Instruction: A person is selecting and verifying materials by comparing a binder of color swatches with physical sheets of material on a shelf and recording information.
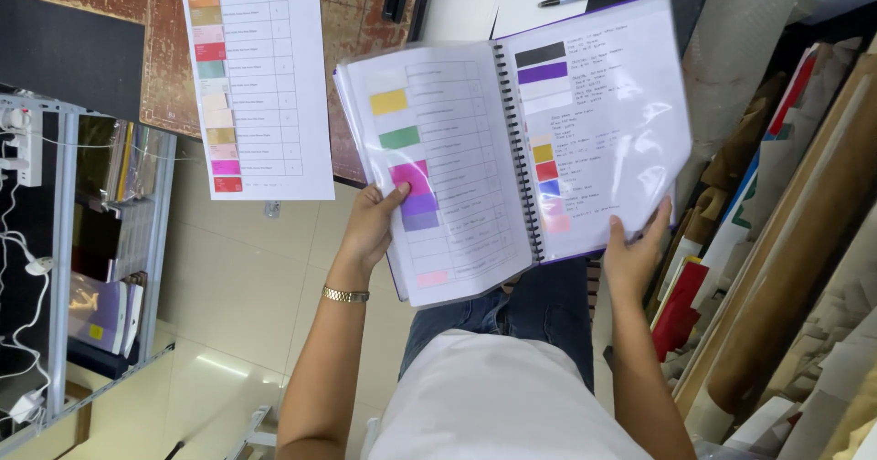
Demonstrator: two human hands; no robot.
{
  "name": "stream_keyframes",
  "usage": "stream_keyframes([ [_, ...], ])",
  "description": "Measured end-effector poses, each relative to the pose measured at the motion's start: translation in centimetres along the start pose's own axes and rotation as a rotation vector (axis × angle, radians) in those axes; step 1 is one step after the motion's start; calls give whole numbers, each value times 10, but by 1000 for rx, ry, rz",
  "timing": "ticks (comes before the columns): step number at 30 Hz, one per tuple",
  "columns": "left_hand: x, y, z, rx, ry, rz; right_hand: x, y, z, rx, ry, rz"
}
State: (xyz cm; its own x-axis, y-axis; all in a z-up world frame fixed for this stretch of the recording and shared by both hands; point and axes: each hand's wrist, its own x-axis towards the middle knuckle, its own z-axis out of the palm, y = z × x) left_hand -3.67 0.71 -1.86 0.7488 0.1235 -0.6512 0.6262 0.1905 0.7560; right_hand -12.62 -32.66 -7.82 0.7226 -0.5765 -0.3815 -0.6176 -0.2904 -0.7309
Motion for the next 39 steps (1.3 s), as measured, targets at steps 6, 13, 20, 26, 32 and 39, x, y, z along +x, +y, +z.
stream_keyframes([
  [6,1,-6,-9,-120,-43,-47,-10,15,6,176,70,-243],
  [13,-17,19,0,131,60,112,-54,5,37,213,13,-454],
  [20,-40,36,22,537,189,418,-82,-26,78,47,-448,-1007],
  [26,-15,-8,-8,494,257,428,-84,-45,74,-24,-690,-967],
  [32,-10,-12,-18,561,241,468,-75,-16,69,155,-741,-820],
  [39,-17,-2,-8,649,246,517,-11,23,6,-102,69,-295],
])
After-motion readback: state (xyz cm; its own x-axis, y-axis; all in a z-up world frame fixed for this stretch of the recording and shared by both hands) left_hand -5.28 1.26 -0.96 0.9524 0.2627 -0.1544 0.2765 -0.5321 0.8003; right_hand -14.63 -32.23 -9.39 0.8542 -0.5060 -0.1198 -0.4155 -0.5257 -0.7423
